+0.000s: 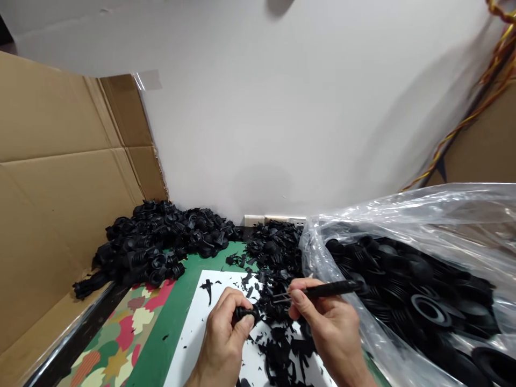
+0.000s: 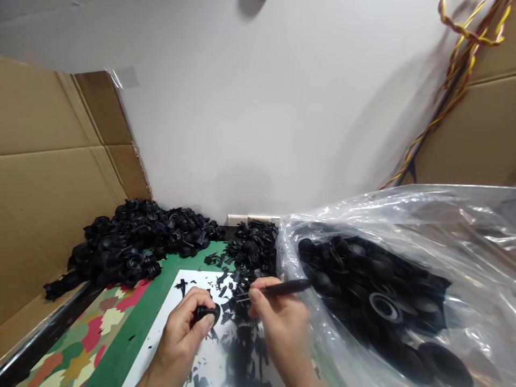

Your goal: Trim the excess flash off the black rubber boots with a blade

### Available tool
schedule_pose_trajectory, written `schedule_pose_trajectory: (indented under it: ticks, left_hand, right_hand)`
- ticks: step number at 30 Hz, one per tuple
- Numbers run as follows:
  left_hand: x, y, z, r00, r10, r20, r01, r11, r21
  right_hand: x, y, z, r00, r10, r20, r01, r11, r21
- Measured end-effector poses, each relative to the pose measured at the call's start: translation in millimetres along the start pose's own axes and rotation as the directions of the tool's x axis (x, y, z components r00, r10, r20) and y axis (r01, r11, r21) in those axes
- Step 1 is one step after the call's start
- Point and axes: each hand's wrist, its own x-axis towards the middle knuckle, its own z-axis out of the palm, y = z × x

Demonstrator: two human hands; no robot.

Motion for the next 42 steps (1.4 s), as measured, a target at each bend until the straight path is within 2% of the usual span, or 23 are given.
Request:
schedule_pose_trajectory:
  ticks: [3,8,19,23,25,31,33,36,39,42]
  left_hand:
    - [0.0,-0.2,0.1,1.0,0.012,-0.014,-0.012,1.0,-0.002]
    - [0.4,-1.6,-0.4,1.0,0.014,-0.006,-0.014,1.0,0.009]
    - [-0.2,-1.3,-0.9,0.999,0.026,-0.044,-0.025,1.0,0.011]
    - [-0.1,-0.6,-0.7,0.998,0.034,-0.055,-0.034,0.999,0.013]
    - [0.0,-0.9,-0.7,0.998,0.038,-0.058,-0.037,0.999,0.018]
    - [0.6,-4.2,0.3,0.999,0.013,-0.049,-0.012,1.0,0.023]
    - [0.1,-4.7,0.6,0.999,-0.01,-0.037,0.011,1.0,0.023]
    - [-1.0,-4.5,0.7,0.999,-0.038,-0.02,0.038,0.999,0.019]
    - [-1.5,-4.1,0.6,0.999,-0.039,-0.008,0.039,0.999,0.015]
    - [-1.4,-4.2,1.0,0.999,-0.038,0.001,0.038,0.999,0.006]
  right_hand:
    - [-4.4,-2.3,5.4,0.998,-0.002,0.058,-0.003,0.997,0.08]
    - [-11.8,-13.0,14.8,0.998,0.032,0.05,-0.043,0.973,0.225]
    - [-15.4,-11.2,16.3,0.998,-0.021,0.061,0.01,0.984,0.177]
    - [-15.2,-13.4,17.6,0.997,-0.048,0.066,0.033,0.977,0.213]
    - [-15.4,-15.3,17.5,0.998,-0.023,0.062,0.006,0.969,0.248]
    - [-18.2,-16.8,16.7,0.973,0.183,0.141,-0.212,0.951,0.227]
    - [-19.4,-14.4,18.4,0.977,0.15,0.153,-0.185,0.951,0.247]
    - [-20.6,-7.3,21.7,0.99,0.024,0.139,-0.059,0.966,0.253]
    - [-21.5,2.2,23.4,0.992,-0.08,0.1,0.059,0.977,0.203]
    - [-22.3,8.6,23.0,0.986,-0.133,0.101,0.115,0.979,0.167]
